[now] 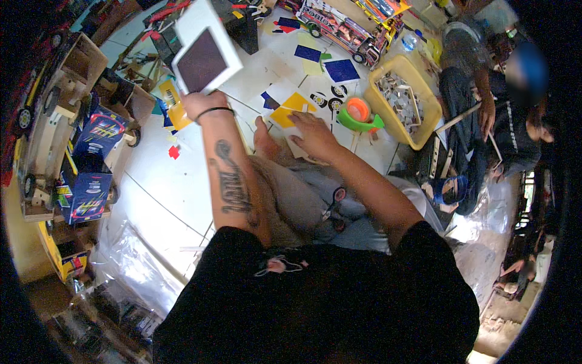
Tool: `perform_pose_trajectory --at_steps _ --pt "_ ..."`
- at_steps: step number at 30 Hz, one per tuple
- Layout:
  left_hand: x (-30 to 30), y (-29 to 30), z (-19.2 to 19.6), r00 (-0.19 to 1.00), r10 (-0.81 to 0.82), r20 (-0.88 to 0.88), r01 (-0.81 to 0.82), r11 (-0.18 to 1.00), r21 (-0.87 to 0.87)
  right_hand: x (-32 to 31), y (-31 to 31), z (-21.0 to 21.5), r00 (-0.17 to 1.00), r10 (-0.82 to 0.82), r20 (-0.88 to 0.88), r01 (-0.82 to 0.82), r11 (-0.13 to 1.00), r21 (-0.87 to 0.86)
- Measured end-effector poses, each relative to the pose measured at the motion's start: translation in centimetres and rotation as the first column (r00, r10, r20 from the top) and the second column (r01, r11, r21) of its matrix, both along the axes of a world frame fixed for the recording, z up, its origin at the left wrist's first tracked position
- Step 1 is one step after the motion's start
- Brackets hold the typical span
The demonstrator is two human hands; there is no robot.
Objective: The person sits on the floor and uses scissors to cut yellow and blue sheets of paper into smaller pieces. They handle the paper with both hands, rotate it to make straight cuts, and place the cut pieces on the floor.
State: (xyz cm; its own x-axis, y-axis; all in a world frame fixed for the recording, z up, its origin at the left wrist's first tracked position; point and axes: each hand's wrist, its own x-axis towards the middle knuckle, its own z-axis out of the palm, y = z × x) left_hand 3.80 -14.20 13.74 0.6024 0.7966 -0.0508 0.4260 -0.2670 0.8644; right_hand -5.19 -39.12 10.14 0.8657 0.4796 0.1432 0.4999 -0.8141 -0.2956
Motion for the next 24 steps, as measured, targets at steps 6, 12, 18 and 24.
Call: perform_pose_trajectory --at_steps 6,12,18,24 --pt "0.9 1.1 -0.1 0.592 0.637 0.494 0.408 0.291 -0.865 4.7 -1.3 -4.5 0.942 -0.047 -0.333 -0.069 0.943 -0.326" --pt "1.9 1.3 -0.9 0.568 0.614 0.548 0.495 0.276 -0.824 7.3 -3.1 -5.1 0.949 -0.255 -0.186 0.231 0.963 -0.140" --pt "1.6 0.6 -0.4 0.631 0.577 0.519 0.450 0.272 -0.850 12.9 1.0 -6.4 0.993 0.107 0.058 -0.099 0.988 -0.122" --pt "1.6 0.9 -0.6 0.638 0.522 0.566 0.546 0.212 -0.811 16.4 1.6 -6.8 0.949 0.135 -0.286 -0.226 0.923 -0.312"
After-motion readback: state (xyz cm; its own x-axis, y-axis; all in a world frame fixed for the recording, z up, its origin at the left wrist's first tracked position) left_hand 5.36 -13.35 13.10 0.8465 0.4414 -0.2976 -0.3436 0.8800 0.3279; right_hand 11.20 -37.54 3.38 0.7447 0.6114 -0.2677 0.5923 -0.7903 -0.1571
